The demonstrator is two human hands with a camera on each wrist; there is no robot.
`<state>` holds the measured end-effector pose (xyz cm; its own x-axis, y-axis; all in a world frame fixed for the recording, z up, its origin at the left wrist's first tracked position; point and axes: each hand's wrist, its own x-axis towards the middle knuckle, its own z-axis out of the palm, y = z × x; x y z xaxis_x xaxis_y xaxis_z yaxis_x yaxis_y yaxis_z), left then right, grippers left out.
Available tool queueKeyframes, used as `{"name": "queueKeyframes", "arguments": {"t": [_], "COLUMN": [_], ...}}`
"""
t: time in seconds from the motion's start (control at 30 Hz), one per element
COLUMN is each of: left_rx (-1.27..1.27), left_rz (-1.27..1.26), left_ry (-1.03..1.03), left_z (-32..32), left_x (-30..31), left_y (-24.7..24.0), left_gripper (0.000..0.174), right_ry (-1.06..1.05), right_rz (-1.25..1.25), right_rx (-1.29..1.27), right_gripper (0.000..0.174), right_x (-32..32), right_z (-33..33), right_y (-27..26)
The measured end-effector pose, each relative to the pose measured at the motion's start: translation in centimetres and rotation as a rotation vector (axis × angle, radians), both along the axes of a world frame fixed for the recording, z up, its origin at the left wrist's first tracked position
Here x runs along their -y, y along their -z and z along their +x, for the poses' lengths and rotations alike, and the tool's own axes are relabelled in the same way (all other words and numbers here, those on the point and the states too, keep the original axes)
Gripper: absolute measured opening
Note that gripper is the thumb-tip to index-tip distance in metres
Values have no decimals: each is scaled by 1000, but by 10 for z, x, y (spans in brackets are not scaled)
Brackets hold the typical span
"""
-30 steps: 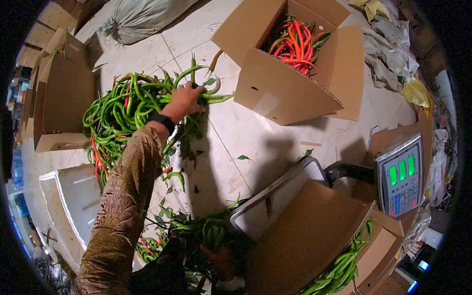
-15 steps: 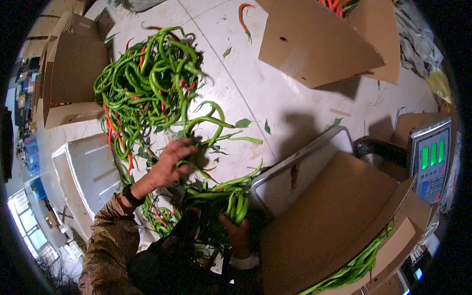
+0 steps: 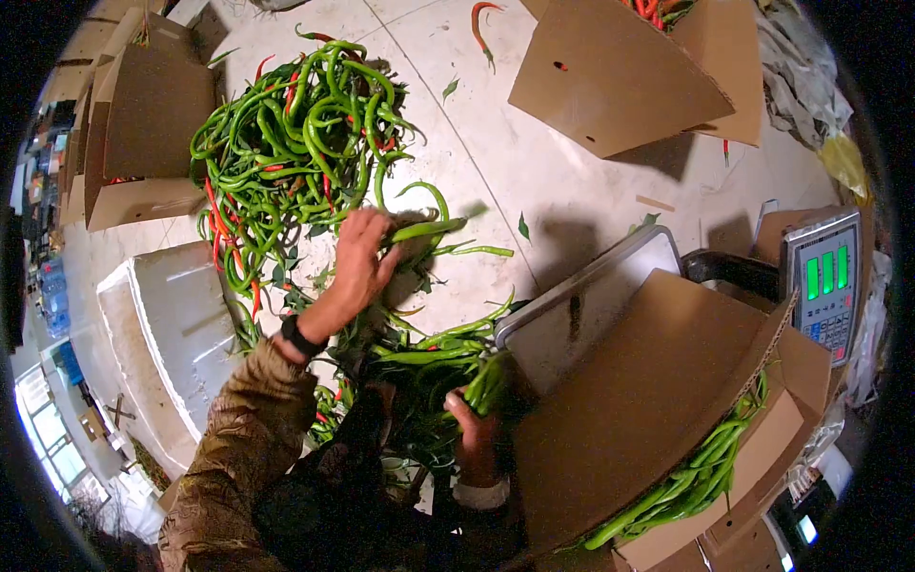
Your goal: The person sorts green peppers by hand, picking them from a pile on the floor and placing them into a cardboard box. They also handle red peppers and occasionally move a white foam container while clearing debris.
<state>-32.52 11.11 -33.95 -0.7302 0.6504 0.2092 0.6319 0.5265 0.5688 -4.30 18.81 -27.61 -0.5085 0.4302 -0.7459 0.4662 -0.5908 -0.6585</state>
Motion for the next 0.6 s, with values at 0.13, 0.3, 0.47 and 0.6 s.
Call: {"name": "queueKeyframes", "arguments": {"t": [0.13,0.3,0.47,0.6], "left_rx": [465,402,1392,1042], "left_rz": [53,-4,465,334], "left_ry": [4,449,-169,-297], "left_z": [64,135,100,69], "left_x": [30,46,63,60], "left_y": [-34,-34,-20,16], "left_gripper": [19,49,30,27], "right_ry": [149,109,126,312], "right_rz": [-158,-175,-360,-547], "right_rx": [-50,-134,-109,-169], "right_gripper": [32,28,30,42], "right_x": [1,-7,-16,-14], "right_z": [-19,-42,-44,-51], "right_y": [3,0,16,22]}}
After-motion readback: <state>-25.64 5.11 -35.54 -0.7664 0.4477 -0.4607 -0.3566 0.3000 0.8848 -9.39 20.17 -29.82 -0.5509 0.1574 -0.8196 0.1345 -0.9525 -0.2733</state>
